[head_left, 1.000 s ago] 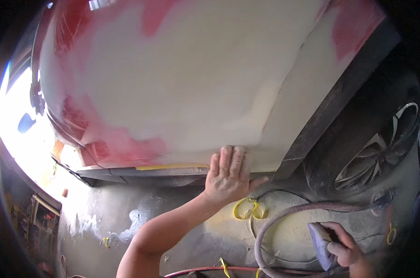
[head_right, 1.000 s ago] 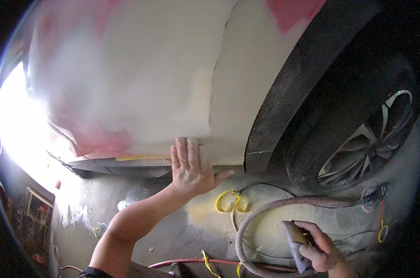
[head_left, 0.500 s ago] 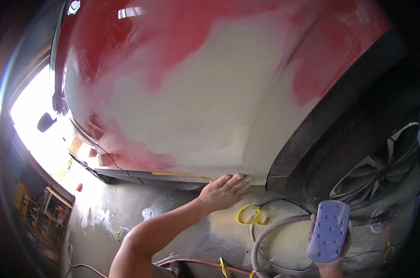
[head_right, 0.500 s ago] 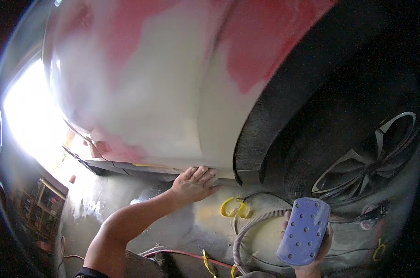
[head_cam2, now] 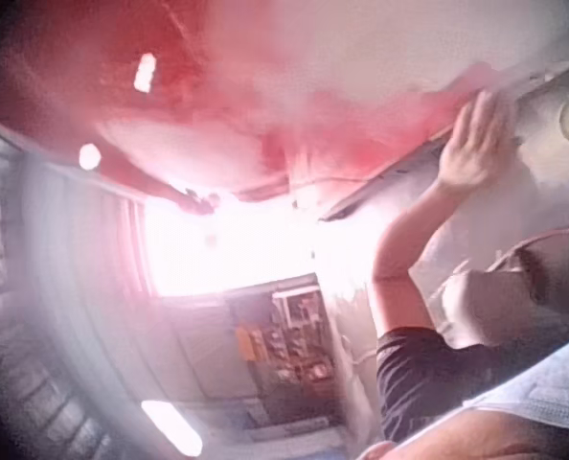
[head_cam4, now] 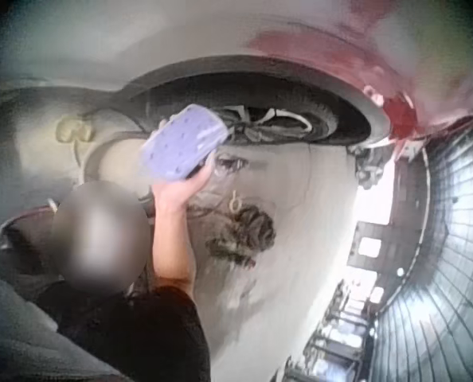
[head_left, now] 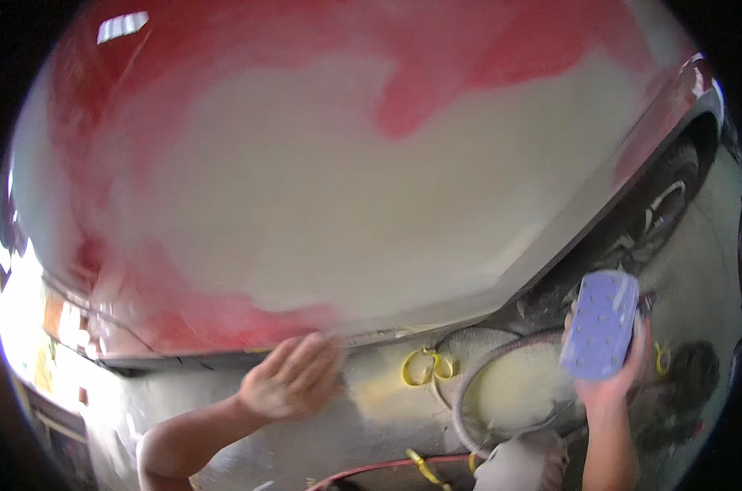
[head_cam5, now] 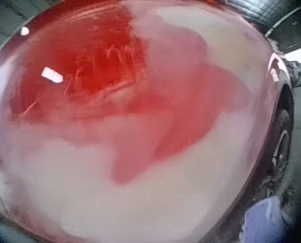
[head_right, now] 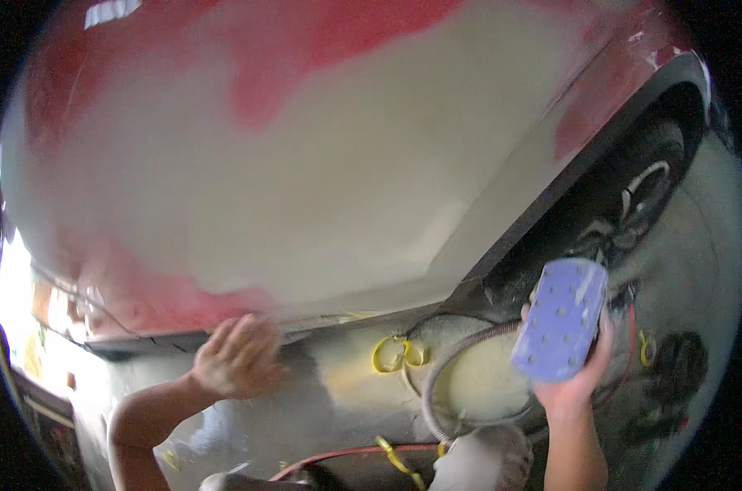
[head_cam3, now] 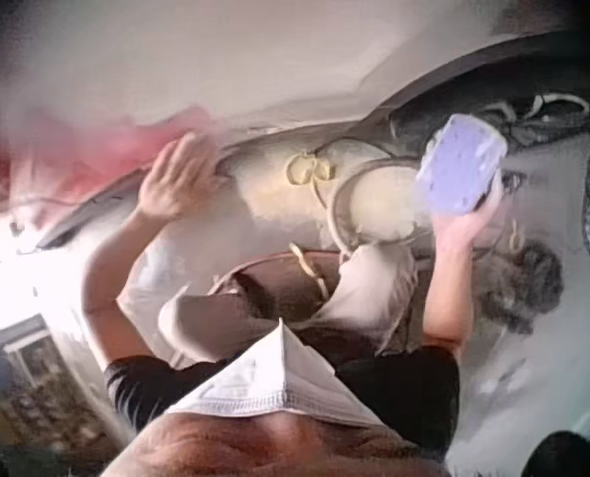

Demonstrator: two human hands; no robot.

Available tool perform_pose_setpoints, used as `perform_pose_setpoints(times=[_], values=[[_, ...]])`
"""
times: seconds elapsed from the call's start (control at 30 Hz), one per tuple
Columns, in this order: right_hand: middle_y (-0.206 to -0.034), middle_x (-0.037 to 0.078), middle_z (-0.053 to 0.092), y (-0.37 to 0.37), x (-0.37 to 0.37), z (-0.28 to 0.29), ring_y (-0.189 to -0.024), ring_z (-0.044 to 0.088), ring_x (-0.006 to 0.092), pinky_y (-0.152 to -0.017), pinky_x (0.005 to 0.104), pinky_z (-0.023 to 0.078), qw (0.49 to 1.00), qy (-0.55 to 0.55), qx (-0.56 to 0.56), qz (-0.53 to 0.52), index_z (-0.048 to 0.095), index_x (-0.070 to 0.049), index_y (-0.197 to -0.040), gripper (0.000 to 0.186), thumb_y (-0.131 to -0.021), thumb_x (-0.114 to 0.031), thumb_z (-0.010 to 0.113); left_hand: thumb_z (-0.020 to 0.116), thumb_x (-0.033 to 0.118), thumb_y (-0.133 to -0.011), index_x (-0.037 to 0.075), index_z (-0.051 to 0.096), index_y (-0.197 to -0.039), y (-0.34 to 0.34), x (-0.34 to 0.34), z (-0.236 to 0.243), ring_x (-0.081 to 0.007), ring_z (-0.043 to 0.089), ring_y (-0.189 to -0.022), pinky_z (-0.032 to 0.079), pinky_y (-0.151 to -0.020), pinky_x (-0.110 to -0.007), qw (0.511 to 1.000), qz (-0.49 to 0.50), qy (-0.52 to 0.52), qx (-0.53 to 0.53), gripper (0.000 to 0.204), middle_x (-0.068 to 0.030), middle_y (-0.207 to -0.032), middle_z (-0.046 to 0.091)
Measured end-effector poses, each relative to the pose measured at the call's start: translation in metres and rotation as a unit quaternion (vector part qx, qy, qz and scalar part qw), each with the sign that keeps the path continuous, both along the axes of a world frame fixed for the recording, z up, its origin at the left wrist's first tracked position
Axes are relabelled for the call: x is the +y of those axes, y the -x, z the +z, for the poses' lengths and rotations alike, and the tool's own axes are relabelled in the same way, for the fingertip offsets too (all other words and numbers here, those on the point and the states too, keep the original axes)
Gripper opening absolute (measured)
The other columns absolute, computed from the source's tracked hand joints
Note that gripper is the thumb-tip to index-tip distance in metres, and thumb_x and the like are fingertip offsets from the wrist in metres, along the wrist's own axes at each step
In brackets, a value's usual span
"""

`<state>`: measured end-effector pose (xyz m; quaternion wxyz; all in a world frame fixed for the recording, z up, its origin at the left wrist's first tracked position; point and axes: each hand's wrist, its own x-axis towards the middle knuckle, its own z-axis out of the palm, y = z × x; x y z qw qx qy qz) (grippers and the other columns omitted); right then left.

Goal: The person sands the rear quarter panel of a red car using a yellow sanding block. They repeatedly rub the surface, pause to feel the texture, and briefly walk away to retrieve a red sanding disc before returning to continue sanding the same area.

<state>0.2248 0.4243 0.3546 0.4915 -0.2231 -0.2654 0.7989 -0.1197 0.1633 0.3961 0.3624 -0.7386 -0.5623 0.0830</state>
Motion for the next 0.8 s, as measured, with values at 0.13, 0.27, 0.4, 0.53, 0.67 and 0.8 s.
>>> perform_pose_setpoints(times=[0.13,0.27,0.4,0.53,0.67,0.8], values=[[-0.121,0.007,0.066,0.027,-0.008,0.021,-0.102,0.067,0.0320,-0.091,0.0507,0.051,0.995,-0.002,0.060,-0.081,0.053,-0.013,-0.140,0.062,-0.099,-0.058,0.040,0.067,0.039,-0.093,0.008,0.072,-0.116,0.082,-0.070,0.076,-0.0343,0.063,-0.115,0.052,-0.097,-0.049,0.999,-0.035,0.007,0.028,0.039,-0.0115,-0.126,0.067],[-0.111,0.010,0.063,0.087,-0.042,0.014,-0.094,0.065,0.0286,-0.088,0.0481,0.053,0.968,0.109,0.088,-0.207,0.054,-0.009,-0.131,0.053,-0.100,-0.052,0.048,0.055,0.038,-0.098,0.002,0.068,-0.118,0.169,-0.150,0.142,-0.0475,0.058,-0.118,0.046,-0.099,-0.062,0.982,0.008,-0.019,0.188,0.043,-0.0203,-0.121,0.064],[-0.108,0.007,0.061,0.148,-0.083,-0.006,-0.097,0.062,0.0243,-0.090,0.0416,0.052,0.927,0.165,0.026,-0.336,0.055,-0.007,-0.126,0.045,-0.103,-0.046,0.049,0.051,0.033,-0.102,-0.001,0.059,-0.133,0.236,-0.183,0.167,-0.0529,0.043,-0.139,0.033,-0.114,-0.065,0.965,-0.049,-0.047,0.254,0.046,-0.0253,-0.144,0.054],[-0.127,0.013,0.055,0.201,-0.103,-0.016,-0.115,0.056,0.0240,-0.104,0.0395,0.045,0.898,0.169,-0.087,-0.397,0.041,-0.004,-0.142,0.065,-0.100,-0.051,0.058,0.048,0.037,-0.103,0.004,0.060,-0.136,0.251,-0.186,0.176,-0.0518,0.044,-0.139,0.033,-0.115,-0.065,0.973,-0.059,-0.088,0.206,0.048,-0.0209,-0.147,0.054],[-0.145,0.026,0.043,0.245,-0.128,-0.037,-0.130,0.046,0.0386,-0.112,0.0479,0.037,0.848,0.090,-0.243,-0.461,0.035,-0.002,-0.151,0.066,-0.099,-0.032,0.063,0.066,0.040,-0.098,0.010,0.070,-0.119,0.176,-0.153,0.172,-0.0346,0.068,-0.109,0.056,-0.089,-0.051,0.971,-0.076,-0.127,0.187,0.038,-0.0129,-0.121,0.070],[-0.135,0.027,0.039,0.302,-0.184,-0.010,-0.126,0.043,0.0420,-0.113,0.0481,0.033,0.847,0.027,-0.300,-0.438,0.034,-0.007,-0.153,0.069,-0.096,-0.027,0.068,0.057,0.050,-0.101,0.008,0.068,-0.127,0.200,-0.166,0.171,-0.0423,0.058,-0.128,0.047,-0.105,-0.058,0.968,-0.075,-0.128,0.203,0.050,-0.0149,-0.134,0.066]])
